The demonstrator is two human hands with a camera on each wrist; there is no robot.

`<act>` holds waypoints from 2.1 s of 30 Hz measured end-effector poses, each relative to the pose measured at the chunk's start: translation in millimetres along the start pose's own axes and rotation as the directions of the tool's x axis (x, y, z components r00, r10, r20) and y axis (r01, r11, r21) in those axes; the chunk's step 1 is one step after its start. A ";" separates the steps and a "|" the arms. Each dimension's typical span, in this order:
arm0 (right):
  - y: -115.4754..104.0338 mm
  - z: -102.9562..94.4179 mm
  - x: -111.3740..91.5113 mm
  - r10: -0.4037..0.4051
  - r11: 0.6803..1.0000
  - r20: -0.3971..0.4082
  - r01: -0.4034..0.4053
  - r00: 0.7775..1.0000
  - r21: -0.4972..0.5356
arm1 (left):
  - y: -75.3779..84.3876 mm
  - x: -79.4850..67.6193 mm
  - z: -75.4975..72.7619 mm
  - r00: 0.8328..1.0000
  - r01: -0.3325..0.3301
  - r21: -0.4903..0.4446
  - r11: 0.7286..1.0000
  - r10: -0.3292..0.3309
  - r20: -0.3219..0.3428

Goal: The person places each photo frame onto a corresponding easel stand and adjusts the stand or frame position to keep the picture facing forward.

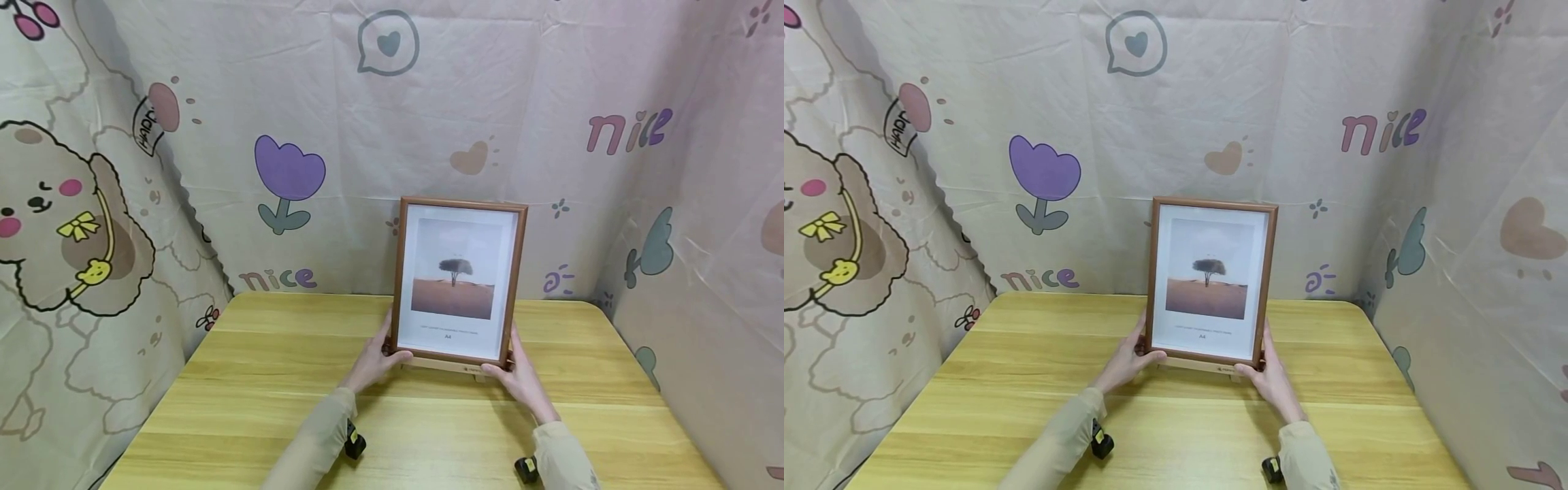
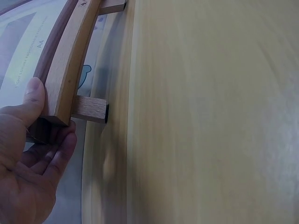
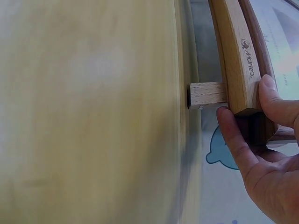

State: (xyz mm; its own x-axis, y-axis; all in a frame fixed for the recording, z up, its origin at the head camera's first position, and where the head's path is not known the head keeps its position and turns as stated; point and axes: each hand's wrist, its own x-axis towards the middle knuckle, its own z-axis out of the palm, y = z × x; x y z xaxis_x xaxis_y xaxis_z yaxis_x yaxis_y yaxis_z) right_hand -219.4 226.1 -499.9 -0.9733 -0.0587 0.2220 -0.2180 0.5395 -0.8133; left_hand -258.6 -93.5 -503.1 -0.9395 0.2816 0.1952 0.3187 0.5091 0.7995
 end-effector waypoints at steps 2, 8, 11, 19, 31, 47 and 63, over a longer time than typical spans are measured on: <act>-0.7 0.7 1.0 0.008 1.000 0.003 -0.008 1.000 0.003 | -1.3 -0.2 -0.5 1.000 -0.002 0.002 1.000 0.002 -0.003; -1.9 3.3 3.3 0.020 1.000 0.015 -0.020 1.000 0.004 | -4.1 -0.5 -2.4 1.000 -0.007 -0.007 1.000 0.007 -0.020; -2.7 5.1 4.3 0.015 1.000 0.008 -0.015 1.000 -0.005 | -4.7 -1.1 -3.6 0.999 -0.015 0.000 1.000 0.015 -0.029; -3.5 8.8 7.2 0.017 1.000 0.014 -0.017 1.000 0.010 | -5.8 -4.6 -6.8 0.999 0.018 -0.003 1.000 -0.018 -0.028; -4.8 14.3 9.8 -0.004 1.000 0.011 0.003 1.000 0.013 | -9.7 -7.0 -10.0 0.997 0.055 0.019 0.998 -0.055 -0.047; -6.8 22.3 14.8 0.024 0.998 0.019 -0.025 1.000 0.052 | -13.1 -9.5 -15.4 0.997 0.046 0.039 0.998 -0.043 -0.071; -11.9 29.5 19.3 0.015 0.999 0.014 -0.015 1.000 0.048 | -17.5 -11.9 -21.6 0.995 0.050 0.020 0.999 -0.048 -0.089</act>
State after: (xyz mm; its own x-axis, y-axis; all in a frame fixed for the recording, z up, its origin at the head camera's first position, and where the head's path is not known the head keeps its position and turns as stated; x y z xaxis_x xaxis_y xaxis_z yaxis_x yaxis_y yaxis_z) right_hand -237.7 193.8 -501.8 -0.9773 -0.0620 0.2026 -0.2062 0.4990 -0.8417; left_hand -255.8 -123.4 -507.1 -0.9611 0.1836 0.2064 0.2740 0.5389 0.7966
